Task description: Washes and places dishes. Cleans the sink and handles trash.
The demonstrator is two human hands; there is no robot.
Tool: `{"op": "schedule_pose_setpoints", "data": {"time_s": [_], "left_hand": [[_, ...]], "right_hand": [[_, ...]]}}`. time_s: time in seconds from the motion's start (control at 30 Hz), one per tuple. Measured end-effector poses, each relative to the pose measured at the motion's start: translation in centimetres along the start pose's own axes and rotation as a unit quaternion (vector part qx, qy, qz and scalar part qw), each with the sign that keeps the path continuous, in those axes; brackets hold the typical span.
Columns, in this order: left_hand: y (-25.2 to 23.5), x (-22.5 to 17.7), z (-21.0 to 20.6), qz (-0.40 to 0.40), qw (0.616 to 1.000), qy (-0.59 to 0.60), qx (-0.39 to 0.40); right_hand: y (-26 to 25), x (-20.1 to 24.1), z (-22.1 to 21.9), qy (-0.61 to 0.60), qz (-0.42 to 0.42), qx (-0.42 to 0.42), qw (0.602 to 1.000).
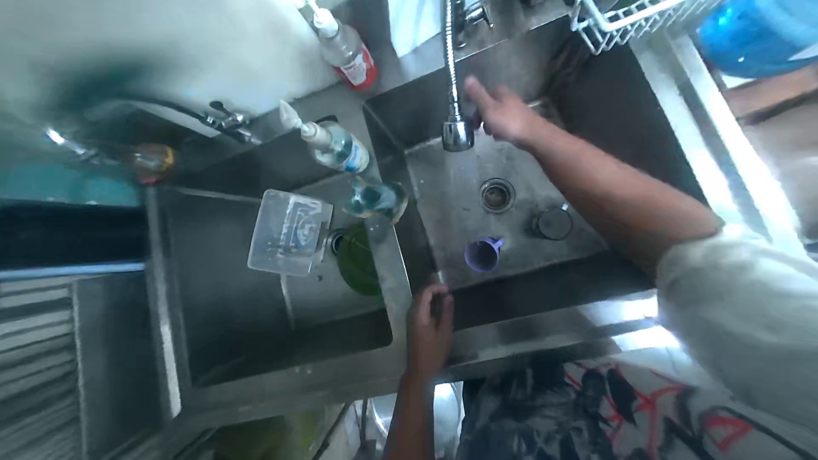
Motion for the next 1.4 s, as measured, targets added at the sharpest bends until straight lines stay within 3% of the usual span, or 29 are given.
{"op": "schedule_pose_setpoints", "data": {"time_s": [0.07, 0.13, 0.33, 0.47, 0.63, 0.87, 1.4], "left_hand": [[1.5, 0.8, 1.4, -0.002, 1.0, -0.012, -0.019], [2.5, 1.2, 2.5, 0.018, 0.999, -0.037, -0.02], [4.2, 1.2, 3.6, 0.051, 0.997, -0.032, -0.041], [4.8, 0.7, 3.7, 0.042, 0.998, -0.006, -0.049], [5.0, 0.9, 4.6, 0.024, 0.998, 0.004, -0.065], [4.8, 1.6, 4.8, 0.014, 0.997, -0.017, -0.073], [6.5, 2.5, 5.1, 0.003, 0.998, -0.021, -0.054]], "right_hand": [[1.8, 0.0, -2.4, -0.014, 0.028, 0.06, 0.998], [1.1, 0.4, -4.7, 0.034, 0.051, 0.059, 0.996], [-5.5, 0.9, -11.0, 0.073, 0.015, 0.031, 0.997], [-9.5, 0.4, -12.3, 0.066, -0.01, 0.005, 0.998], [-10.1, -0.6, -10.4, 0.169, -0.01, -0.006, 0.986], [-10.8, -5.4, -4.5, 0.274, 0.017, -0.038, 0.961], [-9.9, -6.1, 2.7, 0.397, 0.033, -0.016, 0.917]]}}
Point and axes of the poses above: each hand's wrist, its own y-axis away from the middle knuckle, its own z-axis out of the back of the hand, x = y × z, the point moved 5 cm from there along -y, towards the middle knuckle, and after that the axes turned 10 degrees about -x, right-handed, at the moved point
